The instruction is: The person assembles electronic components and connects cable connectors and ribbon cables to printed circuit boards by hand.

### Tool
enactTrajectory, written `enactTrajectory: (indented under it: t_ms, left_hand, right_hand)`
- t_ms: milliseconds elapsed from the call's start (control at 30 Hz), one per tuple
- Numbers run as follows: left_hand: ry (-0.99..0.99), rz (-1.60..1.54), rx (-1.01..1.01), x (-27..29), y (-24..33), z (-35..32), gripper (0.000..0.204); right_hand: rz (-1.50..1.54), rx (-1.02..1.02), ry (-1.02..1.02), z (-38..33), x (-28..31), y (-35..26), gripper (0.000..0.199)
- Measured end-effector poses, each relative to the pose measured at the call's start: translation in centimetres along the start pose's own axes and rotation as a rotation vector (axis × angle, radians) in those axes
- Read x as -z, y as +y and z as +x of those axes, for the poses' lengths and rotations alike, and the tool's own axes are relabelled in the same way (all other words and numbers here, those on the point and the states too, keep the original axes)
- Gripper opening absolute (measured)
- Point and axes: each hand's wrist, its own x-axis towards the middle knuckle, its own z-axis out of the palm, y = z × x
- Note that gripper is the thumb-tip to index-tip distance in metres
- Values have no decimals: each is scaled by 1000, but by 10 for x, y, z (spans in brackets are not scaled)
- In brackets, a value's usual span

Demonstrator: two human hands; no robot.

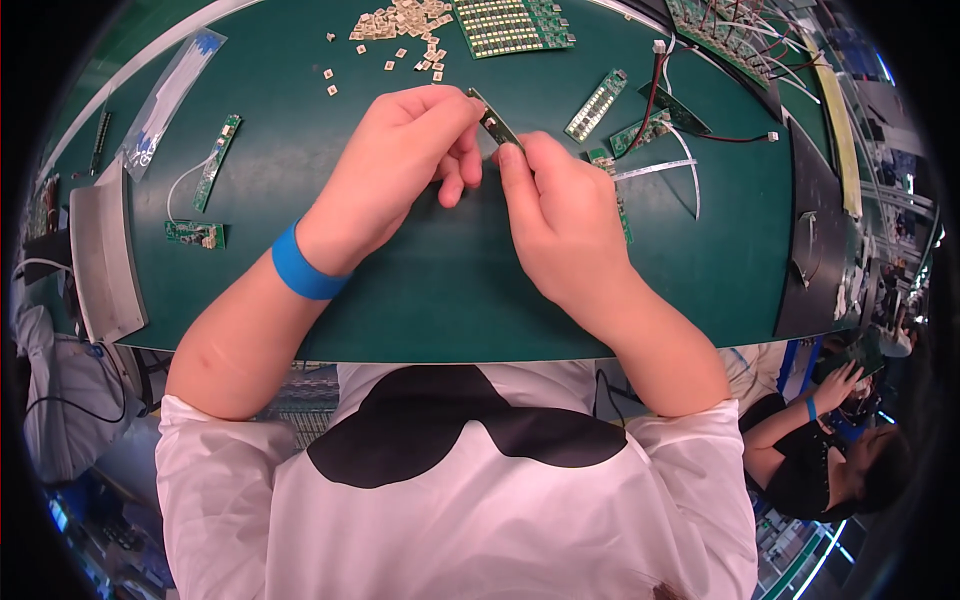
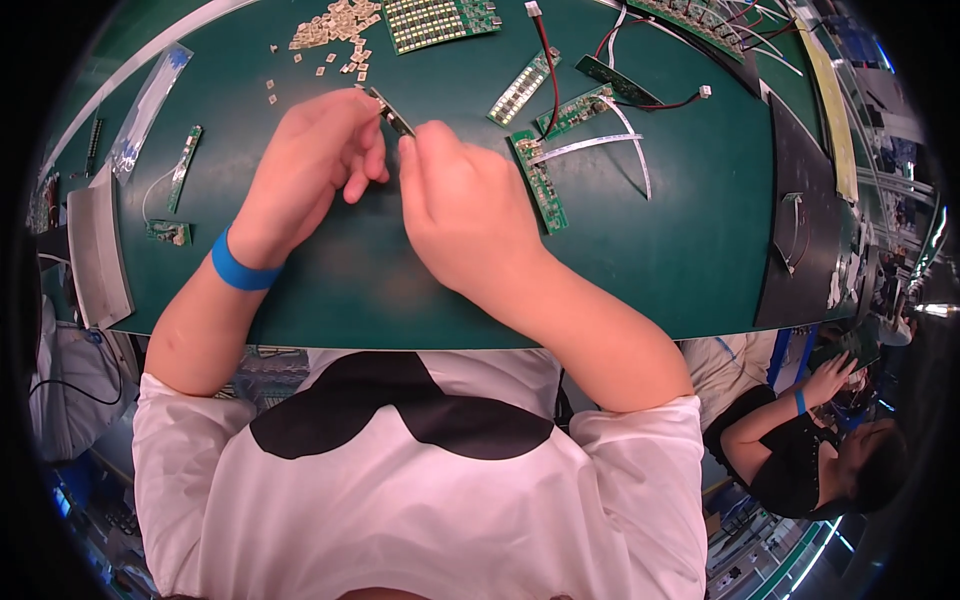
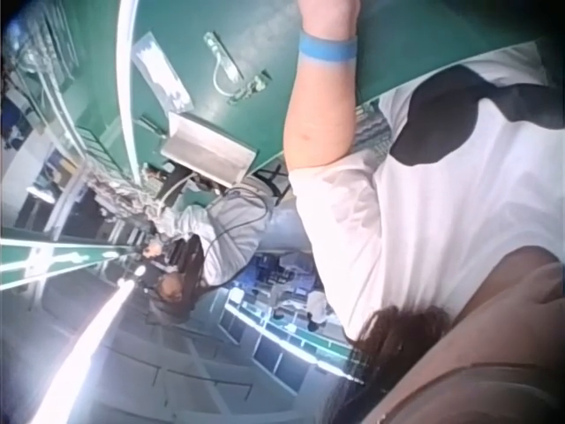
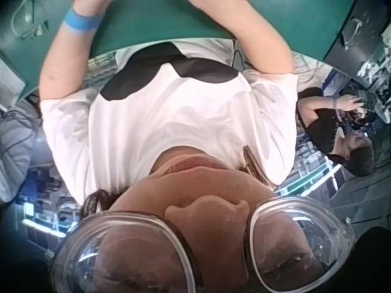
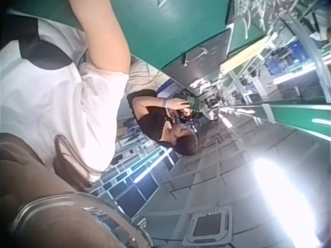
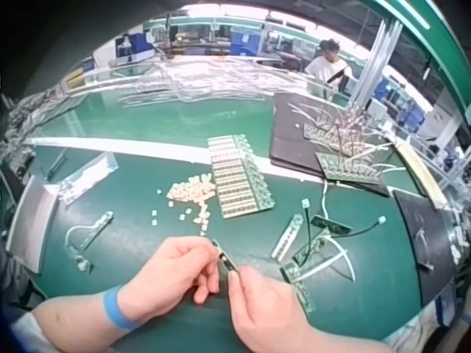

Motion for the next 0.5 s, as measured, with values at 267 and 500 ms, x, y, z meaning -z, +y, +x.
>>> enactTrajectory:
  t_ms: [267,500]
  left_hand:
    - [41,343,17,8,11,-1,37]
    - [260,761,-853,27,10,0,20]
  right_hand:
    - [316,-349,-40,13,13,12,28]
    - [878,-590,-489,11,47,7,27]
